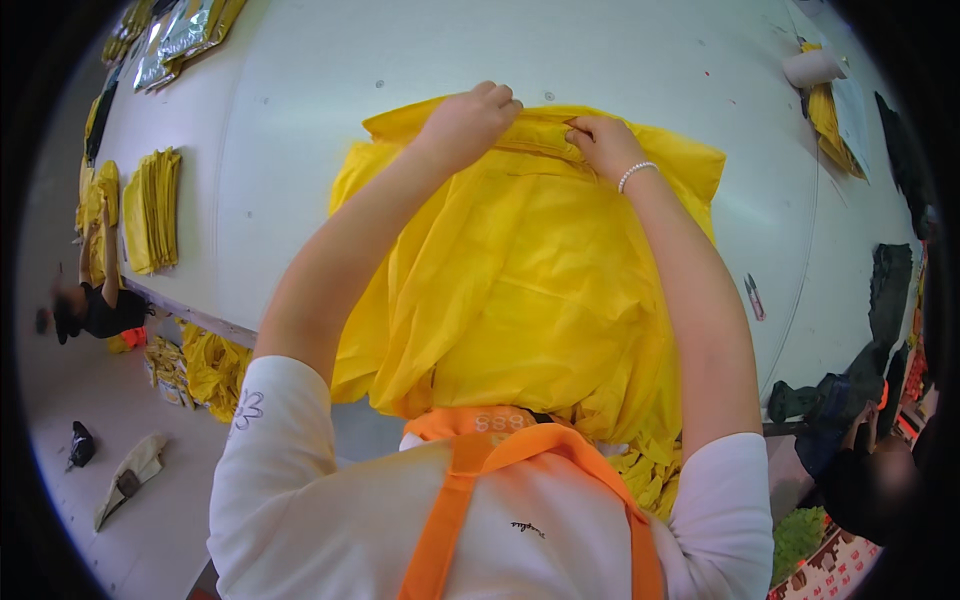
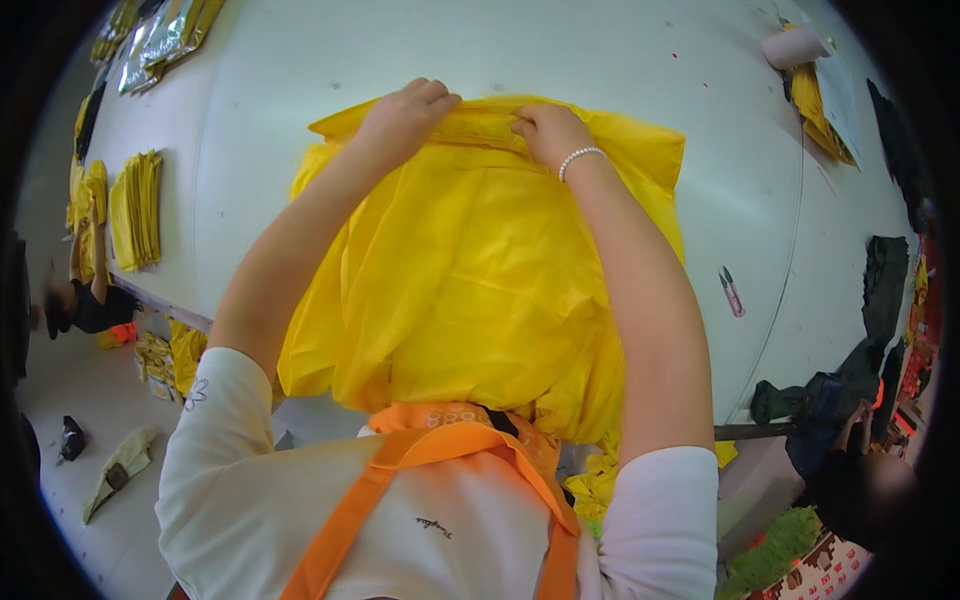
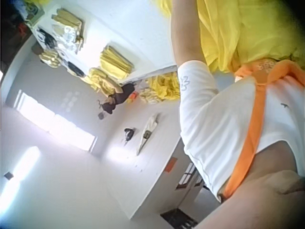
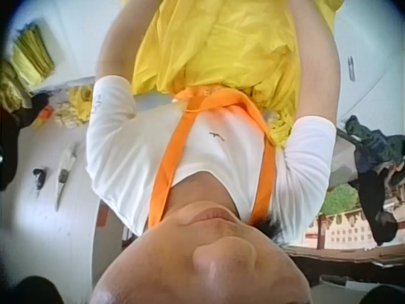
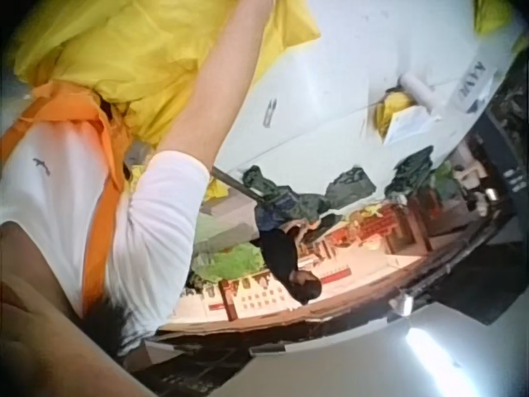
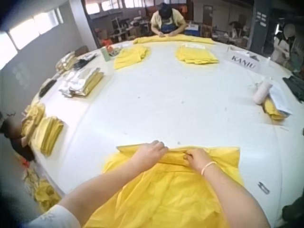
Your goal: The person folds a yellow raincoat on a table, smooths it, and places it into a plastic bag. They then pick up another yellow raincoat, cut a tag from it with scissors, and begin folding it.
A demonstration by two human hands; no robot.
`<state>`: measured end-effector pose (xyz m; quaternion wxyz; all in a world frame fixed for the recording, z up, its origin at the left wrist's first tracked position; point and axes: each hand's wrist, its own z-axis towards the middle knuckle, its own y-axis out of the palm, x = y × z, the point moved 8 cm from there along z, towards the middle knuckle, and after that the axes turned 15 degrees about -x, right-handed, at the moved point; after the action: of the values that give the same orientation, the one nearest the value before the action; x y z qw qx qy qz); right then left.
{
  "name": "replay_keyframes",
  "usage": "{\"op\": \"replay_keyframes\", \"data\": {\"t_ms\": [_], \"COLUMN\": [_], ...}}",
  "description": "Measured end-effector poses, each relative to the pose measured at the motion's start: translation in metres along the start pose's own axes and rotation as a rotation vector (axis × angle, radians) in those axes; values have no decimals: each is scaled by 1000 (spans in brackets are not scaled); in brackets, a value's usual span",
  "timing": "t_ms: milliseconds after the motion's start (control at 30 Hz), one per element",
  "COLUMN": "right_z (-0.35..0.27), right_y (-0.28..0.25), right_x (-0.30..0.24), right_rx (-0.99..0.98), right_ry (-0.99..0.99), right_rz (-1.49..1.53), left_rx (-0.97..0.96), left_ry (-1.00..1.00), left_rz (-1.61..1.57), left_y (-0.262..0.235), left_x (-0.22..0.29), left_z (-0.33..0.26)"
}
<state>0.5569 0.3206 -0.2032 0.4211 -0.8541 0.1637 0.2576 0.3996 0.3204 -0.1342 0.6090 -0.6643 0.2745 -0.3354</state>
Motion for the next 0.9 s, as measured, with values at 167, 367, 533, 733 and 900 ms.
{"op": "replay_keyframes", "data": {"t_ms": [167, 367, 533, 733, 900], "right_z": [17, -17, -77, -64, -77], "right_y": [-4, -16, -31, -34, -47], "right_x": [8, 10, 36, 85, 81], "right_rx": [101, 392, 609, 506, 539], "right_ry": [32, -42, -64, -2, -41], "right_rz": [8, -157, -216, -204, 79], "left_rx": [-136, 61, -108, -76, 76], "left_ry": [-175, -187, -247, -163, -339], "left_rz": [-119, -291, -179, -33, -632], "left_y": [27, 57, 51, 57, 57], "left_x": [18, 72, 89, 119, 92], "left_z": [15, 30, 42, 81, 98]}}
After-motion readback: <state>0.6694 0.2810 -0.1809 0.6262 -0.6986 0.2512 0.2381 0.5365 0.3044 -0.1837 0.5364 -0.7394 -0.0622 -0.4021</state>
